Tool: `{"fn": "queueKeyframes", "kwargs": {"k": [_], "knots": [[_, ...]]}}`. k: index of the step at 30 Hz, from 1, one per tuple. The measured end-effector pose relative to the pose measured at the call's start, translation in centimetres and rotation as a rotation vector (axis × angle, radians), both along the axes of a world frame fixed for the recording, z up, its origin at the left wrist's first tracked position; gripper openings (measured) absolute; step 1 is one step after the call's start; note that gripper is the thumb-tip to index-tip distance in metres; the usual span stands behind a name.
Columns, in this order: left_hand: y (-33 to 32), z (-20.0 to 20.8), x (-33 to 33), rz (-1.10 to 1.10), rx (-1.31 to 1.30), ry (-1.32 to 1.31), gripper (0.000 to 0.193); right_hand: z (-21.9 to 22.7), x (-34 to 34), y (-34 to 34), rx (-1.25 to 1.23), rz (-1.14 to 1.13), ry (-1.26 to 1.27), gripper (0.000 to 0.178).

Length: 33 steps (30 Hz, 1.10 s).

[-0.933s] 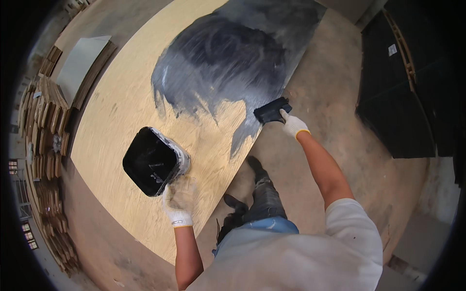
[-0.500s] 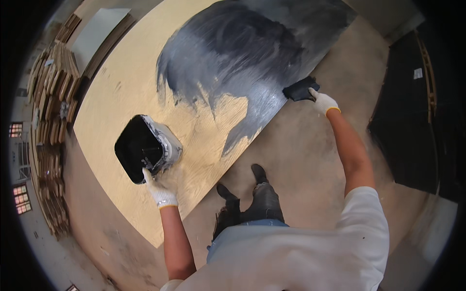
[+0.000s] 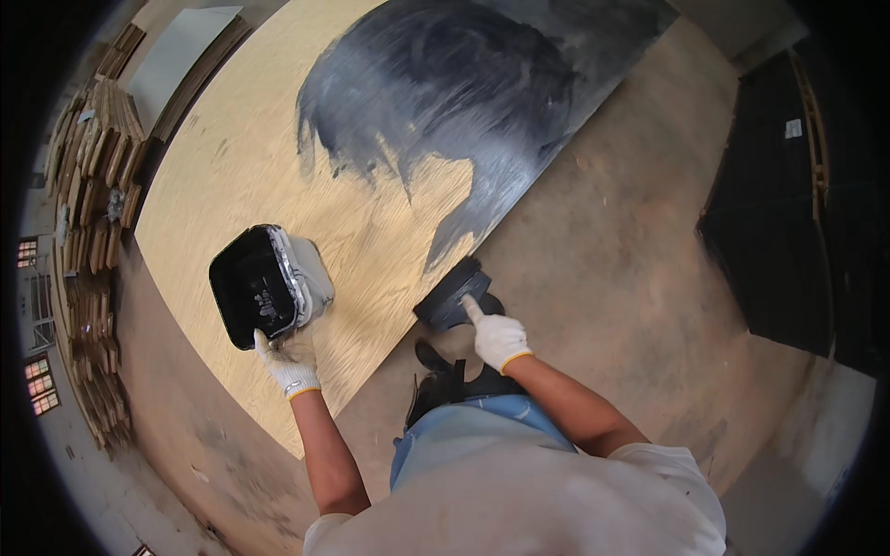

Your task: The person applies black paint to a large wooden board using a brush. They repeatedly dip the brush into a paint container and spread the paint across the surface in broad strokes, gradually covering more area.

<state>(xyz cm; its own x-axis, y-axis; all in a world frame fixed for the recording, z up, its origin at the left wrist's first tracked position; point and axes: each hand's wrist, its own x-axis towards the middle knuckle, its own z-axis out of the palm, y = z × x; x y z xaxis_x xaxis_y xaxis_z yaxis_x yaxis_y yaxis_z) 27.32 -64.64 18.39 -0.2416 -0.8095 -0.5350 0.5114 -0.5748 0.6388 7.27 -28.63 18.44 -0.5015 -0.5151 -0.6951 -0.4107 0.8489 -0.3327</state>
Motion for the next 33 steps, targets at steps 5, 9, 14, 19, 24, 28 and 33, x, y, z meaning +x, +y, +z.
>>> {"fn": "queueKeyframes", "kwargs": {"k": [5,9,14,19,24,28,33], "knots": [[-1.4,1.0,4.9,-0.138,-0.016,0.090,0.058,0.9,6.6,-1.9,-0.035,0.072,-0.020,0.079],[-2.6,1.0,10.2,-0.154,0.011,0.138,0.055,4.9,4.9,-3.2,0.057,-0.022,0.153,0.070],[-3.0,0.4,13.7,-0.163,0.017,0.117,0.056,0.0,-3.8,-2.9,0.109,-0.159,0.319,0.072],[-2.2,2.4,16.6,-0.178,0.047,0.131,0.062,0.1,4.6,-5.9,0.076,0.035,0.165,0.075],[-2.3,1.1,18.1,-0.232,0.029,0.168,0.066,1.9,13.2,-10.6,0.133,0.229,0.054,0.080],[-2.1,0.6,18.7,-0.214,0.013,0.169,0.068,-1.2,4.2,-6.9,0.065,0.016,0.295,0.076],[-1.9,0.3,20.2,-0.152,0.041,0.187,0.064,-3.3,-4.8,-9.2,0.088,-0.192,0.277,0.081]]}}
